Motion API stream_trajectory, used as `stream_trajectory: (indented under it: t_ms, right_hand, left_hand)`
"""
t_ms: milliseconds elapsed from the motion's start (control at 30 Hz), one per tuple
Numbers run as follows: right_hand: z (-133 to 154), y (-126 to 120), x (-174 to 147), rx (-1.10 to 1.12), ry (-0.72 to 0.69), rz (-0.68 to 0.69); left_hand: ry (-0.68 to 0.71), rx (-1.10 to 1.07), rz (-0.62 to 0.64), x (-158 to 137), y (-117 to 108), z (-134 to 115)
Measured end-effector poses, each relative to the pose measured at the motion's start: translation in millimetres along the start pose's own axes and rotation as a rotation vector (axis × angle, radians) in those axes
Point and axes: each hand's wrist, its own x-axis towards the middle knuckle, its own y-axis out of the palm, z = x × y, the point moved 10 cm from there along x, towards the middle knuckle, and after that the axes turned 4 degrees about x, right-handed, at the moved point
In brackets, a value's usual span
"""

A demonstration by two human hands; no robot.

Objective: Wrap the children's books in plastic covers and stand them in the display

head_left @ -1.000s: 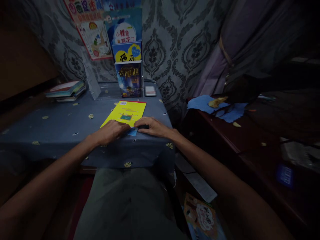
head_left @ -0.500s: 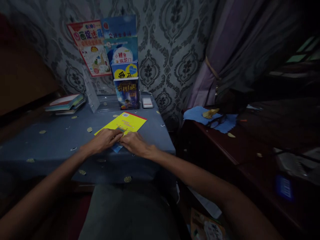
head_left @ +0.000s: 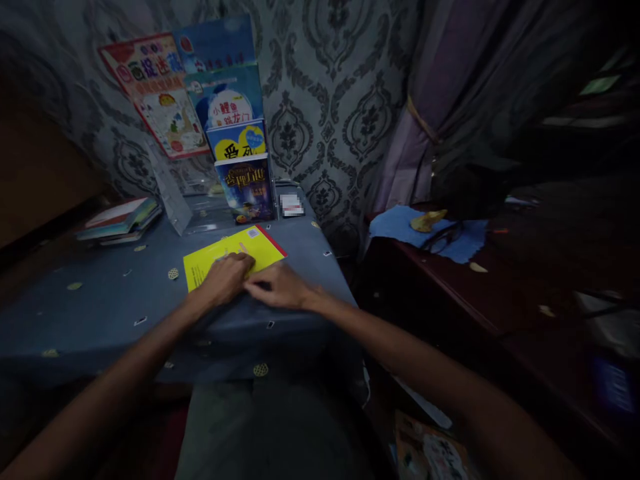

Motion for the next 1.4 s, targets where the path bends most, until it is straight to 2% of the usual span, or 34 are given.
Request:
stream_trajectory:
  t_ms: [100,167,267,467,633,800,967,1133,1200,1267,1333,1400]
  right_hand:
    - [-53.1,-76.6,-23.9,0.181,0.251,-0.428]
    - [-80.5,-110.0,-41.4,0.318,0.362,-0.643]
    - [-103.2,-129.9,-54.7,0.398,0.442,-0.749]
    - [-124.8,-110.8,-52.4,0.374,0.502,-0.57]
    - [-135.5,-96.6,-50.7,0.345,0.532,-0.471]
    - [-130.0,-94.6,-52.8,0.27,0.519,-0.407]
    - [-122.5,-95.0,-52.7,0.162,0.499,-0.362]
    - [-119.9,-87.0,-49.0,0.06,0.458,-0.279]
    - [-107.8,-87.1,-44.8,0.069,0.393,-0.261]
    - [-80.3,-96.1,-41.3,0.13,0.295,-0.292]
    - [-38.7,-105.6,-39.8,0.274,0.188,-0.299]
    - [10.9,-102.0,-39.1,0.512,0.086,-0.174]
  left_hand:
    - [-0.011,0.094,-0.01,17.5,-0.4,-20.7]
    - [-0.006,0.143,0.001,29.5,0.1,-28.5]
    - [0.019,0.212,0.041,43.3,1.5,-35.5]
    - [0.02,0.234,0.131,53.8,-0.2,-33.2]
    - [0.002,0.036,0.114,60.5,-9.0,-17.1]
    - [0.017,-0.12,0.1,67.4,-14.9,-5.4]
    - [0.04,-0.126,0.157,69.8,-12.6,-6.6]
    - [0.027,-0.101,0.084,55.4,-9.1,-13.8]
    - [0.094,-0.095,0.055,44.0,-4.0,-20.4]
    - [0.168,-0.103,0.02,30.4,3.3,-24.3]
    - [0.189,-0.099,-0.027,16.8,12.8,-21.2]
    - [0.126,-0.05,-0.09,4.3,23.9,-10.3]
